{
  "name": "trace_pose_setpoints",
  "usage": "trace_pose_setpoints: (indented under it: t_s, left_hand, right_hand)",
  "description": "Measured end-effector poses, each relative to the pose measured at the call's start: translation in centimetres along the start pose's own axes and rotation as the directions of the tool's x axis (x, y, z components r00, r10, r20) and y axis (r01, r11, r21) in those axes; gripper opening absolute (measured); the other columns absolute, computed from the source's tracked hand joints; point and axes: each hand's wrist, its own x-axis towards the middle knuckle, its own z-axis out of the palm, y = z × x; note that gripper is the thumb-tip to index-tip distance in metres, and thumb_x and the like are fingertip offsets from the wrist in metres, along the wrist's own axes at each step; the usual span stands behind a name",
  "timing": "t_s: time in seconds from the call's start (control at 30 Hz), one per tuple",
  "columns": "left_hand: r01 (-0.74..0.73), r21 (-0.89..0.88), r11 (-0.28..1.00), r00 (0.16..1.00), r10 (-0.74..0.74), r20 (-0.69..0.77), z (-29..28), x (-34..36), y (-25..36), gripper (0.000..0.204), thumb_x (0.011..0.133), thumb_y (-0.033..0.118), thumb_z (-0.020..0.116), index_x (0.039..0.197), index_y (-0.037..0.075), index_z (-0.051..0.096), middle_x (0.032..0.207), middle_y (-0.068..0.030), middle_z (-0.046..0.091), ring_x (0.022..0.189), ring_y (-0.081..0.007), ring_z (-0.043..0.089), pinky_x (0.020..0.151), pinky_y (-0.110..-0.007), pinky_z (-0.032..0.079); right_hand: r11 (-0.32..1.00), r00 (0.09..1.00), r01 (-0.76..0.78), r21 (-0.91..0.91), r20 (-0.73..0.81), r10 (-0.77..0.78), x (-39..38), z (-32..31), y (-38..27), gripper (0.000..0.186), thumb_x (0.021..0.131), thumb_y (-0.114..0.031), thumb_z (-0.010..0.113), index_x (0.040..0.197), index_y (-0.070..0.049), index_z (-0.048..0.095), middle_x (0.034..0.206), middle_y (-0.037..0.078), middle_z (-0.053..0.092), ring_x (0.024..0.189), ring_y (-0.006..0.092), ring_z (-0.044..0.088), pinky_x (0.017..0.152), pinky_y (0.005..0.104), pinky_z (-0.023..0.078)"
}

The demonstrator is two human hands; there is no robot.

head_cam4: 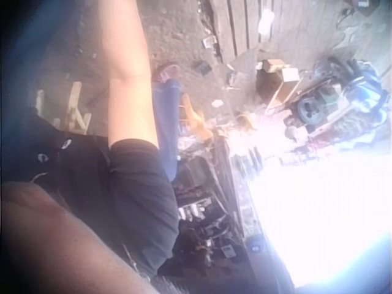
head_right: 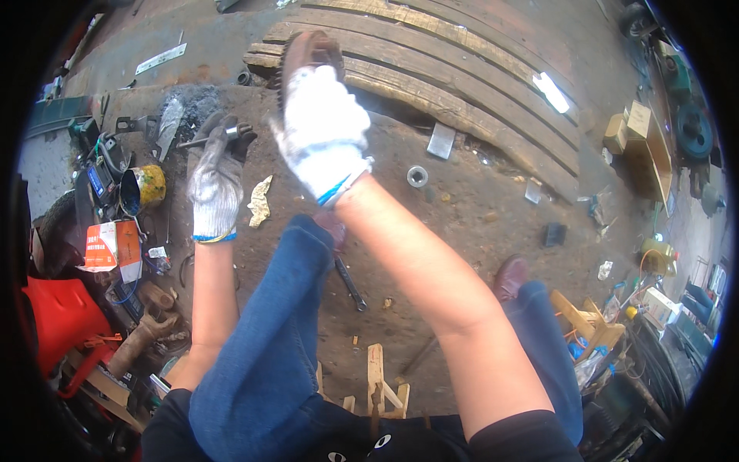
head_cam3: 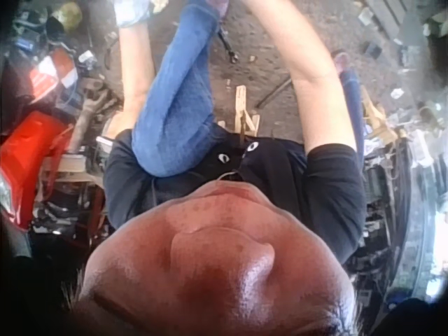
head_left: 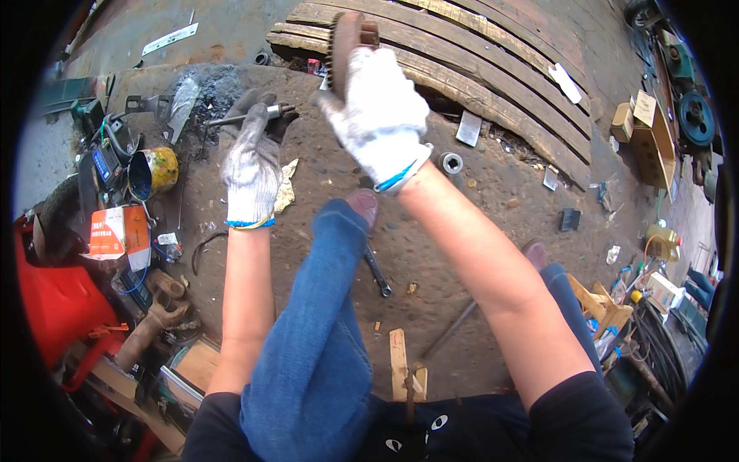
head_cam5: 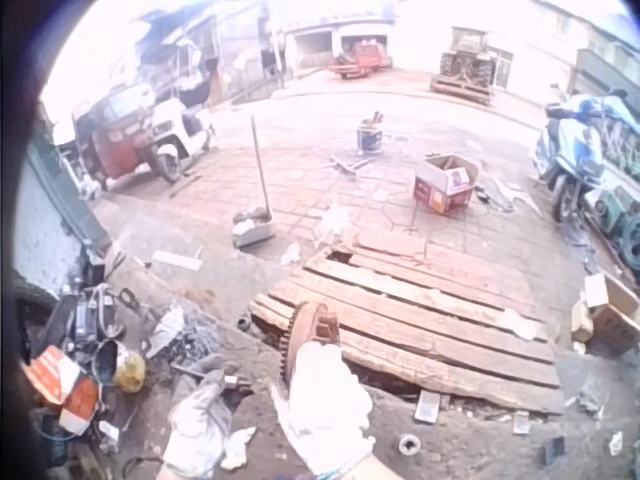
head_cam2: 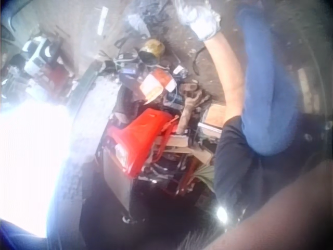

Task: The person sits on the floor and works on mechanical components, including a gear and a cylindrical metal piece. They use a hammer to tap the metal piece and inspect the gear, then place the gear on a wooden pallet.

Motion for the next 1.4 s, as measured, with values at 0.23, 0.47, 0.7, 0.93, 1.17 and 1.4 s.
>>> trace_pose_setpoints:
  t_s: [0.23, 0.47, 0.7, 0.93, 1.17, 1.4]
  left_hand:
    - [-0.282, 0.136, 0.95, 0.938, 0.303, -0.17, -2.6, 0.3, 3.3, 0.03, 0.096, -0.004, 0.065, 0.125, -0.003, 0.06, 0.114, -0.0189, 0.069, 0.096, -0.027, 0.072, 0.085, -0.039, 0.066]
    - [-0.261, 0.036, 0.965, 0.953, 0.251, 0.17, -7.0, -0.6, 4.4, 0.036, 0.098, -0.003, 0.061, 0.134, -0.003, 0.057, 0.117, -0.0195, 0.07, 0.089, -0.0175, 0.072, 0.069, -0.025, 0.061]
    - [-0.202, 0.192, 0.96, 0.9, 0.259, -0.35, -6.6, -1.2, 2.1, 0.031, 0.098, 0.0, 0.064, 0.127, -0.003, 0.057, 0.103, -0.0174, 0.072, 0.086, -0.0255, 0.075, 0.073, -0.03, 0.067]
    - [0.019, 0.213, 0.977, 0.883, 0.084, -0.463, -11.8, -1.6, -0.8, 0.022, 0.101, 0.014, 0.066, 0.117, 0.0, 0.064, 0.109, -0.0125, 0.068, 0.093, -0.0229, 0.069, 0.08, -0.036, 0.061]
    - [0.251, 0.219, 0.943, 0.798, -0.073, -0.598, -17.7, -1.4, -2.9, 0.026, 0.098, 0.019, 0.07, 0.113, -0.002, 0.066, 0.101, -0.0112, 0.067, 0.09, -0.0222, 0.067, 0.078, -0.034, 0.06]
    - [0.277, 0.312, 0.909, 0.91, -0.144, -0.388, -17.8, -0.2, -3.0, 0.029, 0.098, 0.016, 0.066, 0.122, 0.0, 0.068, 0.114, -0.0096, 0.071, 0.097, -0.0178, 0.067, 0.085, -0.033, 0.059]
  right_hand:
    - [0.955, 0.955, 0.297, 0.014, 0.017, -0.297, -1.2, 3.1, -2.1, 0.058, 0.084, -0.027, 0.076, 0.131, 0.0, 0.056, 0.113, 0.018, 0.06, 0.097, 0.0336, 0.065, 0.082, 0.0441, 0.054]
    - [0.916, 0.804, 0.083, 0.393, 0.516, -0.295, -7.5, 5.2, 0.3, 0.049, 0.091, -0.022, 0.067, 0.138, -0.015, 0.056, 0.131, 0.017, 0.063, 0.115, 0.035, 0.064, 0.099, 0.0442, 0.054]
    - [0.86, 0.73, -0.458, 0.224, 0.647, 0.22, -6.7, 4.6, 6.1, 0.062, 0.088, -0.03, 0.072, 0.139, 0.001, 0.055, 0.136, 0.022, 0.063, 0.127, 0.0342, 0.061, 0.108, 0.0396, 0.047]
    - [0.836, 0.641, -0.514, 0.195, 0.734, 0.223, -3.1, 7.4, 7.5, 0.069, 0.087, -0.04, 0.073, 0.138, 0.004, 0.057, 0.135, 0.024, 0.063, 0.126, 0.0341, 0.061, 0.107, 0.0374, 0.047]
    - [0.887, 0.667, -0.442, 0.131, 0.709, 0.228, -1.0, 11.7, 5.3, 0.075, 0.087, -0.05, 0.072, 0.14, 0.001, 0.057, 0.137, 0.021, 0.064, 0.127, 0.0318, 0.061, 0.108, 0.0368, 0.045]
    - [0.902, 0.642, -0.354, 0.247, 0.766, 0.043, 1.1, 13.8, 4.0, 0.067, 0.085, -0.052, 0.066, 0.124, 0.002, 0.067, 0.123, 0.029, 0.068, 0.115, 0.0416, 0.065, 0.098, 0.0432, 0.052]
